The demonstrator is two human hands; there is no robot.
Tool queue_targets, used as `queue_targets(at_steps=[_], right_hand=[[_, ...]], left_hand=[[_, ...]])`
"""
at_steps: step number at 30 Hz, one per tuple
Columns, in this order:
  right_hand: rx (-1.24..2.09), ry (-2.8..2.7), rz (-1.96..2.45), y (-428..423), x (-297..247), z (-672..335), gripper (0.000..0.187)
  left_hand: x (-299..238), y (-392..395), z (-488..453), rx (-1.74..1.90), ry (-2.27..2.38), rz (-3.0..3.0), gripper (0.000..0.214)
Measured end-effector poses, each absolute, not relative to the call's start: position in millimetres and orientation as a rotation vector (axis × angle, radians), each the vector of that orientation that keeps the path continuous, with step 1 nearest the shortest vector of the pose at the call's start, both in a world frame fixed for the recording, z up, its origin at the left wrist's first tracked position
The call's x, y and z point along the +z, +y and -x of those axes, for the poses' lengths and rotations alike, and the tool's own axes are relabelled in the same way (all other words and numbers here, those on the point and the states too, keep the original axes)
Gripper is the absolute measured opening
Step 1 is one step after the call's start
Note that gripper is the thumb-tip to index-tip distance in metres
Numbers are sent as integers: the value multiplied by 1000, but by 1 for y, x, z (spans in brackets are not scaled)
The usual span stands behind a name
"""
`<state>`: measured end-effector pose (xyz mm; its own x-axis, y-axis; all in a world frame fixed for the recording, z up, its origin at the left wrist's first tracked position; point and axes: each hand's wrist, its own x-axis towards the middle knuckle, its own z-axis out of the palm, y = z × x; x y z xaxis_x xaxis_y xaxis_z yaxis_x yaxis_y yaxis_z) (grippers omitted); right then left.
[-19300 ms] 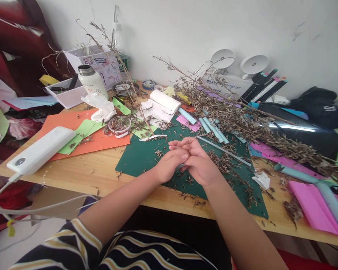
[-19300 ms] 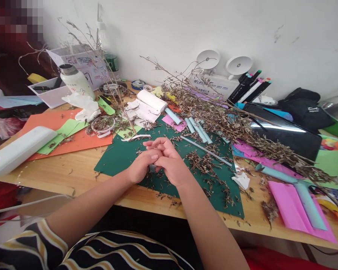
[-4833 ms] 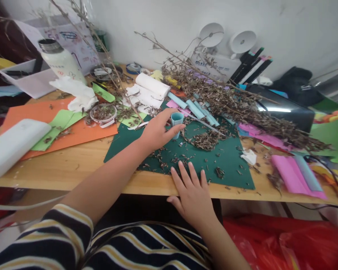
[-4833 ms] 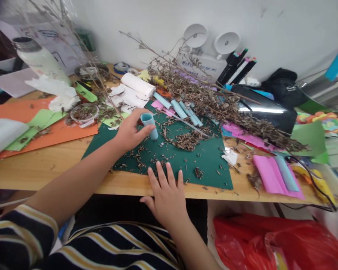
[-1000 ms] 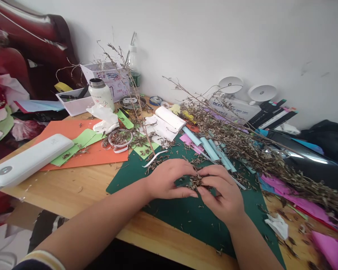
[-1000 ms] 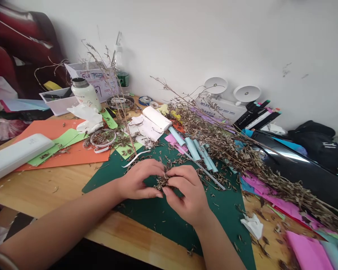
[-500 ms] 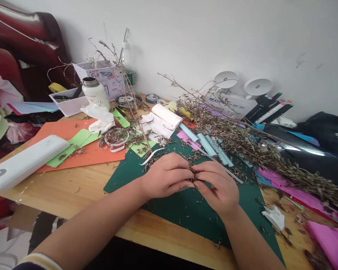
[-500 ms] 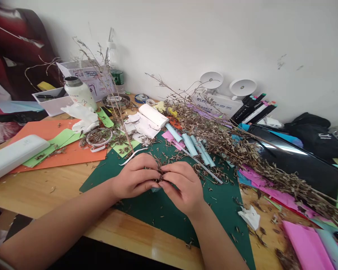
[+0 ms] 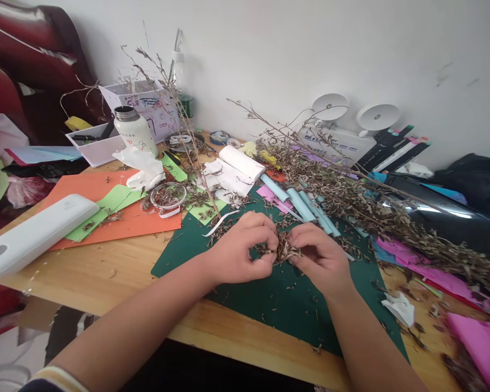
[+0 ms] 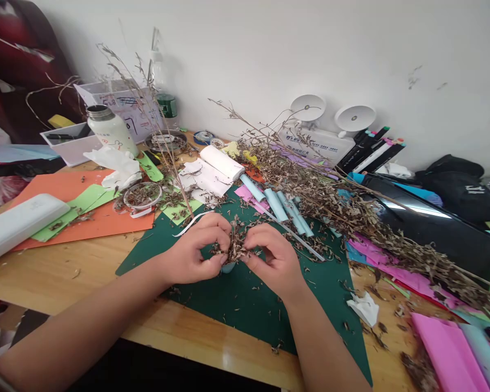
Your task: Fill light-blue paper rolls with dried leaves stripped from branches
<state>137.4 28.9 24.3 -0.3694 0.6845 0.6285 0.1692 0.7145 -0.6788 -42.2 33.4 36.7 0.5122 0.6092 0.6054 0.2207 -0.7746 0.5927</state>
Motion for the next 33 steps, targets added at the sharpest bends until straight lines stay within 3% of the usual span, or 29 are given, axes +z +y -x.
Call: queue_targets(at_steps=[6,16,27,33], right_hand=[[363,-1949,723,24,27,-137,14],[109,-2069,527,18,36,-132,28],[-271,-2215,594,16,38,-134,24],[-157,-2094,647,18,30,-130,25]], left_hand=[[27,32,37,1069,725,-1831,21],[13,41,39,947,746,-1451,57],[11,49,35,887,534,-1008,42],[17,47,35,1030,525,-924,29]])
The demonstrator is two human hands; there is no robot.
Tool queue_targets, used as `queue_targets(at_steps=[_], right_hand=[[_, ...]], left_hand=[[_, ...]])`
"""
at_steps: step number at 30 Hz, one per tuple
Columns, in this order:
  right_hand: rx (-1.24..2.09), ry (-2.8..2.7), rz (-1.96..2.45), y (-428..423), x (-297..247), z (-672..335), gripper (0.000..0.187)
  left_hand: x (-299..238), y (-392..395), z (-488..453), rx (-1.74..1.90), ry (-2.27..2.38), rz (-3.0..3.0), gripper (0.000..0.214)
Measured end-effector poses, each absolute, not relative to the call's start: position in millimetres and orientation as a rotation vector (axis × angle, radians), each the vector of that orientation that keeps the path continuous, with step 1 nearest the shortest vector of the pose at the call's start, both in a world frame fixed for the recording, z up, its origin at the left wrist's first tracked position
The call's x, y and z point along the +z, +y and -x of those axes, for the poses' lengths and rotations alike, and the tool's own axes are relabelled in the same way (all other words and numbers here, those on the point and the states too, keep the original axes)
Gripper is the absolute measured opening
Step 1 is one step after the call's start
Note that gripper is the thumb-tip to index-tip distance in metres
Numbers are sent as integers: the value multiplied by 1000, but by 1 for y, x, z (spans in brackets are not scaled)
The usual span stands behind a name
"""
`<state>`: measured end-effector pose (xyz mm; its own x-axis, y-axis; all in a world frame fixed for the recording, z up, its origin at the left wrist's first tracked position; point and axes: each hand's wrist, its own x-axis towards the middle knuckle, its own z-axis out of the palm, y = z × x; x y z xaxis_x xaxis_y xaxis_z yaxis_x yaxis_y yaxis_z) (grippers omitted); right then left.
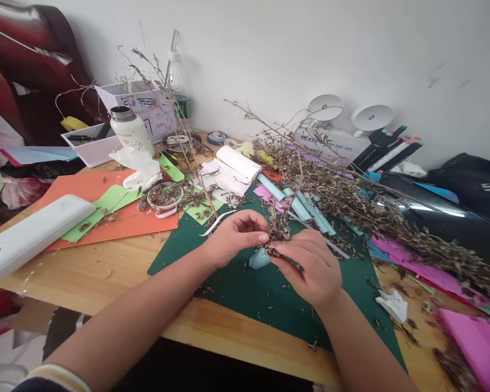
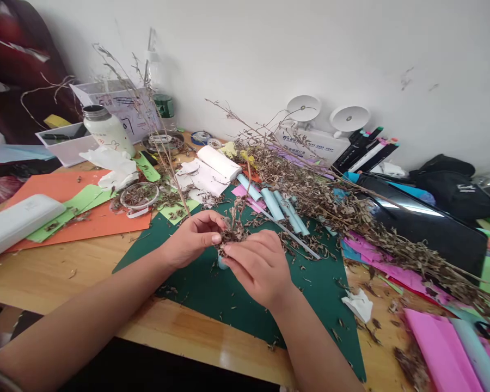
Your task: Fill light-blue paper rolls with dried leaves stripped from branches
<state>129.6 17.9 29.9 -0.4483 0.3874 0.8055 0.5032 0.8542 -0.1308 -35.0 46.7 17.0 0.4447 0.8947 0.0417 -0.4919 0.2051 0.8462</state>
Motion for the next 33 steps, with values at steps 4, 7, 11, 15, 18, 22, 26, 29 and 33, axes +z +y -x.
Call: queue_targets(at_steps=[4,7,11,15,18,22,26,29,33], right_hand=[[-80,-2099,691,20,29,-130,21],[-53,-2109,673,19,31,-128,19],[-74,-2123,656,16,32,-126,16],[-116,-2113,731,15,32,-126,13],[-161,-2134,792,14,31,-126,11],[-239,-2184,850,14,29,-124,6],[-174,-2186,810,17,26,-124,6],[-94,-2164,729,19,21,-127,12],[306,-1922,604,21,13,-128,32]], left_hand=[[21,45,36,1141,507,-782,25],[21,42,34,1157,480,-742,34],[19,41,31,1170,553,-705,35],[15,41,32,1047,594,-837,29],[17,40,33,929,579,-995,34],[23,37,33,827,568,-1093,37],[25,35,31,853,597,-1134,33],[23,35,30,881,612,-1137,28],[20,35,29,865,642,-1067,22]])
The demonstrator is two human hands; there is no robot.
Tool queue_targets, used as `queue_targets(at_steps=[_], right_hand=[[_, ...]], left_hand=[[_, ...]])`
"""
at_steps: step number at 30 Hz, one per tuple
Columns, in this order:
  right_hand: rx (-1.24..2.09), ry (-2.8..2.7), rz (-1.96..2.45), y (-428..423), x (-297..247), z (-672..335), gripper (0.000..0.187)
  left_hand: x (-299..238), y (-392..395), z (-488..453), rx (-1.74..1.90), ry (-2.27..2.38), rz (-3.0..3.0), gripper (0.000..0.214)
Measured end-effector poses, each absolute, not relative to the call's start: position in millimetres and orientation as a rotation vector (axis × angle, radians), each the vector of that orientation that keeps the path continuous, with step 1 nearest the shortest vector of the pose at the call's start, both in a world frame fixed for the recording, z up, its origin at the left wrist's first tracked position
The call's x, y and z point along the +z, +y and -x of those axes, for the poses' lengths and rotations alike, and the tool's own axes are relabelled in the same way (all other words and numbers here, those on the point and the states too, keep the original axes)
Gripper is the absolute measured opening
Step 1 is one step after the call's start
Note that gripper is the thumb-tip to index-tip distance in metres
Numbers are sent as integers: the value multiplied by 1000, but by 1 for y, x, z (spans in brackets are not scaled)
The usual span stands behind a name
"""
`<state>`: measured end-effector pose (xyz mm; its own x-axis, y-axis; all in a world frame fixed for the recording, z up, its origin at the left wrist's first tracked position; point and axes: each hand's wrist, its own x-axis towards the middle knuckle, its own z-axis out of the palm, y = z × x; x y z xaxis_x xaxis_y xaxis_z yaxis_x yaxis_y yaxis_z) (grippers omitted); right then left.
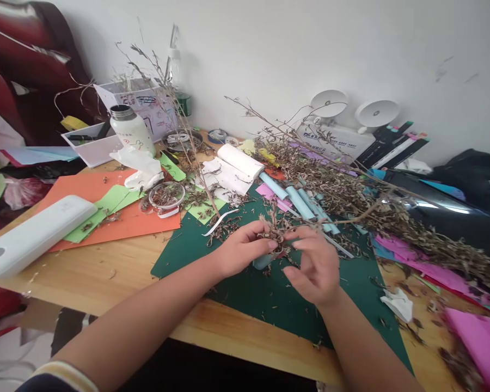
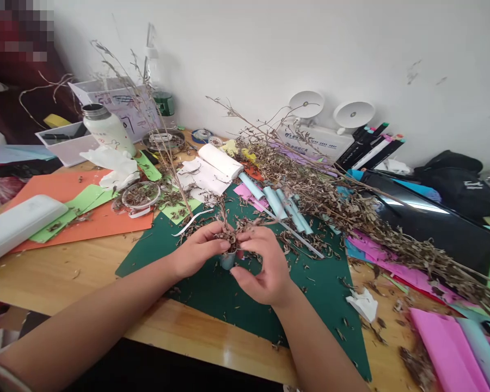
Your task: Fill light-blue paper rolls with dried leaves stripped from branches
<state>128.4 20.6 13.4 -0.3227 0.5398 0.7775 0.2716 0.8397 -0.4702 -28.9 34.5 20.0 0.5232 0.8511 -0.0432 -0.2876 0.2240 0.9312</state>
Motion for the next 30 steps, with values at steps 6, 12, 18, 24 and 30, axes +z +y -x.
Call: queue_targets(at_steps=[6,12,18,24,30], right_hand=[[649,-1721,773,20,15,-126,32],[339,-1969,697,21,21,-126,34],[135,-2005,681,20,26,-130,34],[137,-1935,717,20,23,-133,31],[62,-2002,648,23,20,-136,38]], left_hand=[[28,29,25,826,774,-1014,10],[31,27,21,856,674,-993,3],[16,32,22,861,514,-925,15],[11,32,24,916,423,-1011,32],[8,29,26,1123,494,-1309,28]])
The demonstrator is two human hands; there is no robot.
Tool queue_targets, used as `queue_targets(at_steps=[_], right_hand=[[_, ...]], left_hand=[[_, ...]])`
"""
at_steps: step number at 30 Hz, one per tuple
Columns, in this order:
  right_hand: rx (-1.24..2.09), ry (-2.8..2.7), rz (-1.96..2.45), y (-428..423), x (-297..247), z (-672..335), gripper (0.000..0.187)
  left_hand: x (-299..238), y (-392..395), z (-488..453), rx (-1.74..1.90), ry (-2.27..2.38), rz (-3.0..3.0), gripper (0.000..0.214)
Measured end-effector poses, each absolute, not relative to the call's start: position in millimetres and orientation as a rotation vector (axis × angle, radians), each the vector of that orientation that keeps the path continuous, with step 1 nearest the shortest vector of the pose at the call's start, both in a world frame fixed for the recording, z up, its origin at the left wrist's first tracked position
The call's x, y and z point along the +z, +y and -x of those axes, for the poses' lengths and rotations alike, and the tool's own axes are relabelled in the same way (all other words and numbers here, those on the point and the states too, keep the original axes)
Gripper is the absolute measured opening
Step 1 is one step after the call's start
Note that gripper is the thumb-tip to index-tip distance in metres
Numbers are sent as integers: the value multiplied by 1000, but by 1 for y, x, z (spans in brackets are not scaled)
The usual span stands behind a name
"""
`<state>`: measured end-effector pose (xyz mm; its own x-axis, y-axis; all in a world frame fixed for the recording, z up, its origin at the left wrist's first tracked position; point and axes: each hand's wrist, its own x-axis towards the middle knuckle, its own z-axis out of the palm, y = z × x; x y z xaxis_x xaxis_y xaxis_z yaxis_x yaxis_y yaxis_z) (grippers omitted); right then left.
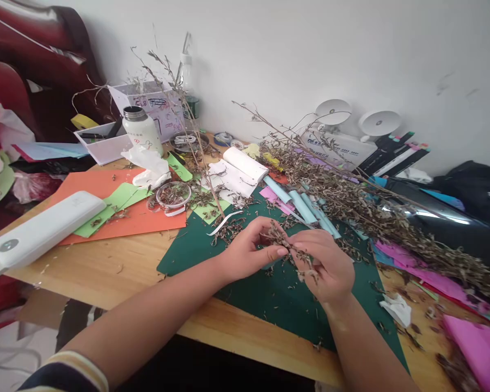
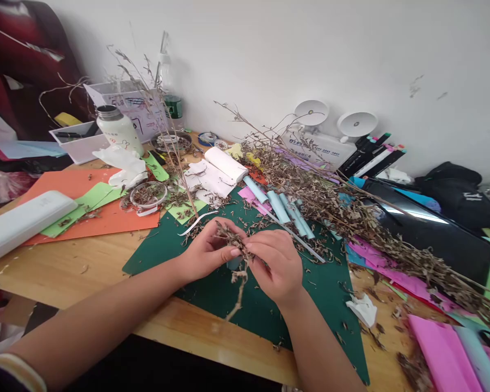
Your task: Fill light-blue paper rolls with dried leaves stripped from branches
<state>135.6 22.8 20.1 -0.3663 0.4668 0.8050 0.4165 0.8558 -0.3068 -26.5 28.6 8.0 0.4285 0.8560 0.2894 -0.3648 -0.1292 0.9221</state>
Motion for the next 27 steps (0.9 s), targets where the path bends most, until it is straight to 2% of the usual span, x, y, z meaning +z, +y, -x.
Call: queue_targets(at_steps=[8,16,22,27], right_hand=[[57,-2021,702,22,28,-130,25],[-3,-2131,646,22,35,-133,32],[187,-2082,734,22,28,-133,32],[508,-1883,810,23,18,-134,30]], left_hand=[[12,30,33,1356,652,-2014,12],[16,29,35,1356,732,-2157,11],[19,29,34,1282,689,-2126,11],[21,31,34,1216,706,-2076,15]])
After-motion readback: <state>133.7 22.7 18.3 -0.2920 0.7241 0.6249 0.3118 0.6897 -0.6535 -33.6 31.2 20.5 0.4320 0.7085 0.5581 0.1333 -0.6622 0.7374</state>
